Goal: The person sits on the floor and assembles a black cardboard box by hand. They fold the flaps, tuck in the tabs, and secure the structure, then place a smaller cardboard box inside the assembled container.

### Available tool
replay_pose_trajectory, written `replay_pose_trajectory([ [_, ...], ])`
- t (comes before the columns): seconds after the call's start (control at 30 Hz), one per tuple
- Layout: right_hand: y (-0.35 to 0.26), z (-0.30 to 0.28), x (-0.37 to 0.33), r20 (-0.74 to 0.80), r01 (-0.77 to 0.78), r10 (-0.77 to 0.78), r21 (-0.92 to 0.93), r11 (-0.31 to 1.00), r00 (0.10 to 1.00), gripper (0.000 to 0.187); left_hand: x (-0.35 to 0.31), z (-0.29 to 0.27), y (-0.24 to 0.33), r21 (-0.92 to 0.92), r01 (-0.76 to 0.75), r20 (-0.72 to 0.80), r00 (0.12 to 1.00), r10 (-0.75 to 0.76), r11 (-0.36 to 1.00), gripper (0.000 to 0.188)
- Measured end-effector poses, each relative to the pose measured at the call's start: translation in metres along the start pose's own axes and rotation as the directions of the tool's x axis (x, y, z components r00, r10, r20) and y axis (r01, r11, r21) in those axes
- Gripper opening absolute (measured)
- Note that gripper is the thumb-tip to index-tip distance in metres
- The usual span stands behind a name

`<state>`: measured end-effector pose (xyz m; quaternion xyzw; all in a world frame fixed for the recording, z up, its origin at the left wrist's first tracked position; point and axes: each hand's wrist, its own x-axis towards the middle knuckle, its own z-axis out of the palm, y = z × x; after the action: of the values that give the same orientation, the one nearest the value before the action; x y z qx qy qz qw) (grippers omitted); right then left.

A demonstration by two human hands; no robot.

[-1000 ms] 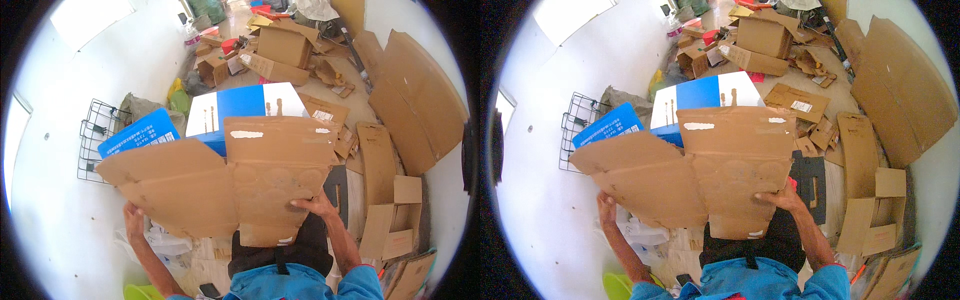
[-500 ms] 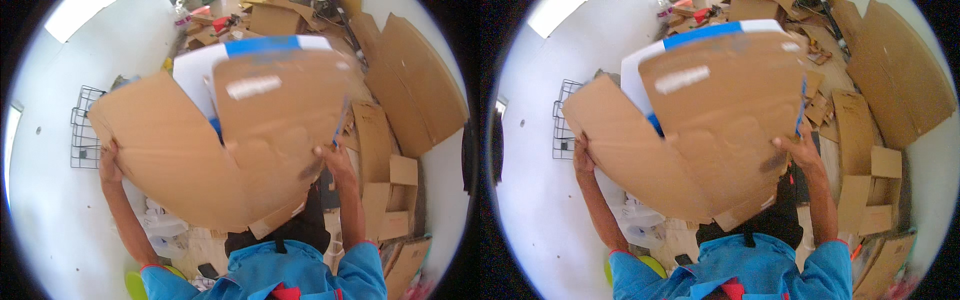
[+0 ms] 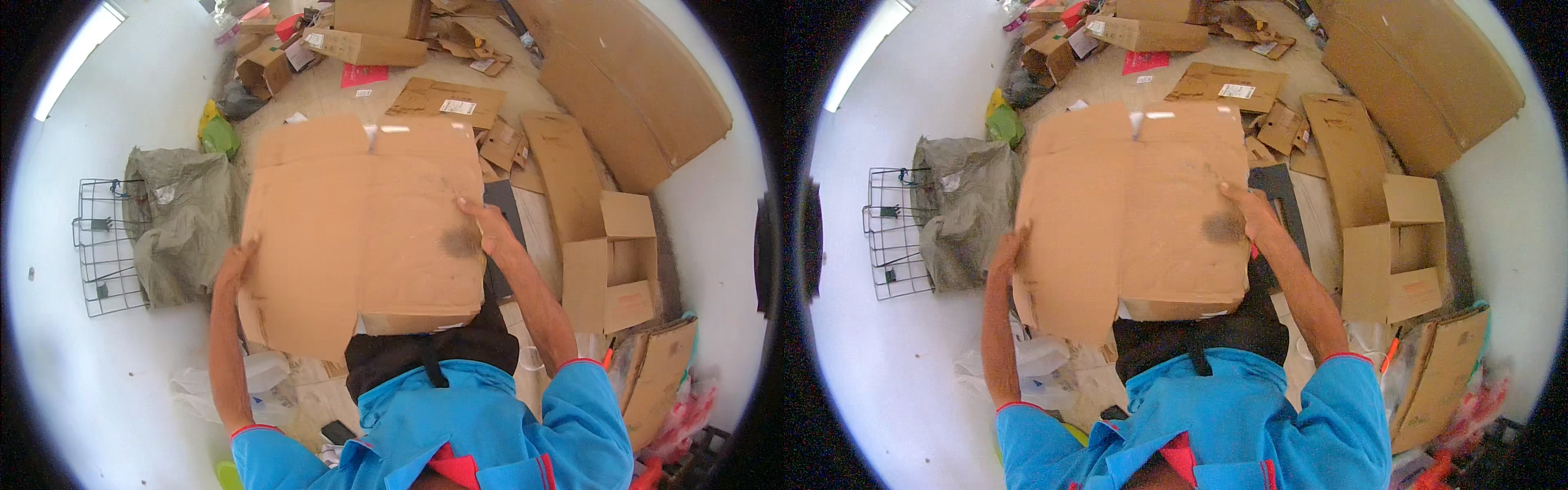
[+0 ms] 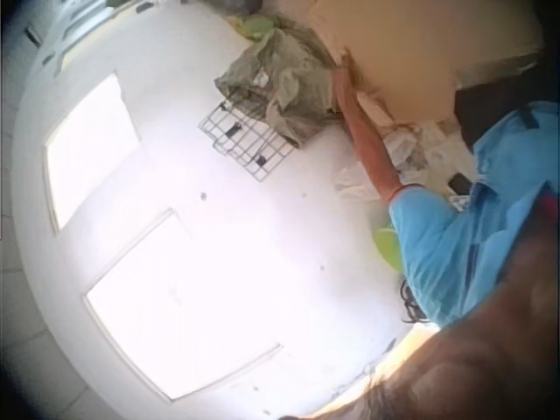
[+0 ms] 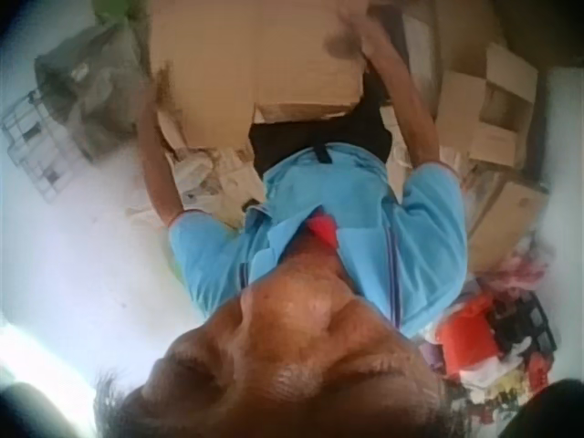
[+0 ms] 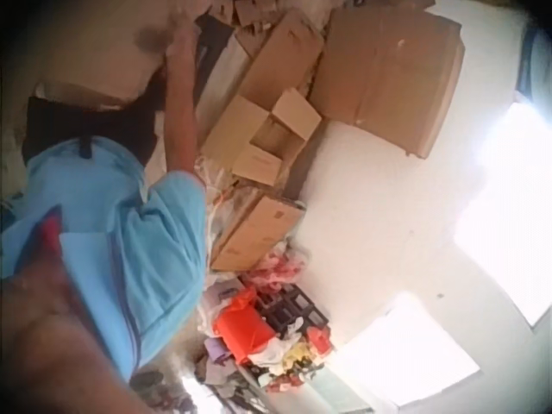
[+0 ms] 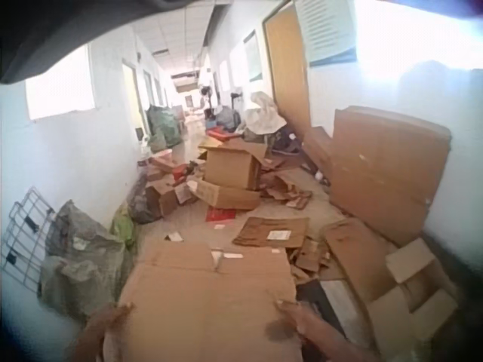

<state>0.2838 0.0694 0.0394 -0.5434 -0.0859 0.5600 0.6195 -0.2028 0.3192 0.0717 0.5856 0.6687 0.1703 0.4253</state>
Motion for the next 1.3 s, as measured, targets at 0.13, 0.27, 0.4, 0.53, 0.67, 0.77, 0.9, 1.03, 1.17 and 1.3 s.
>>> replay_pose_trajectory([
  [0.13, 0.045, -0.032, 0.009, -0.092, -0.121, 0.131, 0.104, 0.987, 0.987, 0.044, -0.004, 0.02, -0.041, 0.098, 0.143, 0.162, 0.974, -0.157, 0.985, 0.057],
  [0.27, 0.083, -0.049, -0.001, -0.178, -0.082, 0.127, 0.236, 0.968, 0.976, 0.041, -0.005, 0.01, -0.055, 0.103, 0.093, 0.215, 0.97, -0.113, 0.99, 0.048],
  [0.4, 0.089, -0.077, -0.009, -0.285, -0.044, 0.128, 0.284, 0.958, 0.95, 0.045, -0.018, 0.011, -0.042, -0.169, 0.079, 0.317, 0.948, -0.021, 0.982, 0.047],
  [0.53, 0.098, -0.069, -0.015, -0.304, 0.032, 0.1, 0.401, 0.916, 0.948, 0.05, -0.007, 0.001, -0.062, -0.68, 0.06, 0.199, 0.974, 0.106, 0.73, 0.056],
  [0.67, 0.077, -0.045, -0.051, -0.199, 0.17, -0.093, 0.418, 0.893, 0.976, 0.05, -0.037, 0.052, -0.023, -0.818, 0.091, 0.249, 0.946, 0.206, 0.568, 0.072],
  [0.77, 0.053, -0.027, -0.055, -0.294, 0.164, -0.036, 0.424, 0.891, 0.955, 0.046, -0.055, 0.084, -0.013, -0.776, 0.142, 0.326, 0.925, 0.198, 0.614, 0.082],
  [0.9, 0.03, -0.003, -0.068, -0.181, 0.25, -0.193, 0.378, 0.891, 0.964, 0.048, -0.097, 0.128, 0.006, -0.8, 0.234, 0.412, 0.883, 0.222, 0.553, 0.096],
  [1.03, 0.044, 0.031, -0.091, -0.251, 0.254, -0.169, 0.359, 0.898, 0.953, 0.05, -0.145, 0.165, -0.028, -0.893, 0.431, 0.433, 0.746, 0.506, 0.129, 0.09],
  [1.17, 0.084, 0.021, -0.115, -0.318, 0.251, -0.147, 0.316, 0.915, 0.937, 0.047, -0.185, 0.178, -0.059, -0.875, 0.153, 0.24, 0.961, 0.138, 0.46, 0.06],
  [1.3, 0.125, 0.003, -0.144, -0.175, 0.056, -0.011, 0.256, 0.965, 0.985, 0.04, -0.197, 0.17, -0.084, -0.642, 0.21, 0.217, 0.972, -0.088, 0.737, 0.041],
])
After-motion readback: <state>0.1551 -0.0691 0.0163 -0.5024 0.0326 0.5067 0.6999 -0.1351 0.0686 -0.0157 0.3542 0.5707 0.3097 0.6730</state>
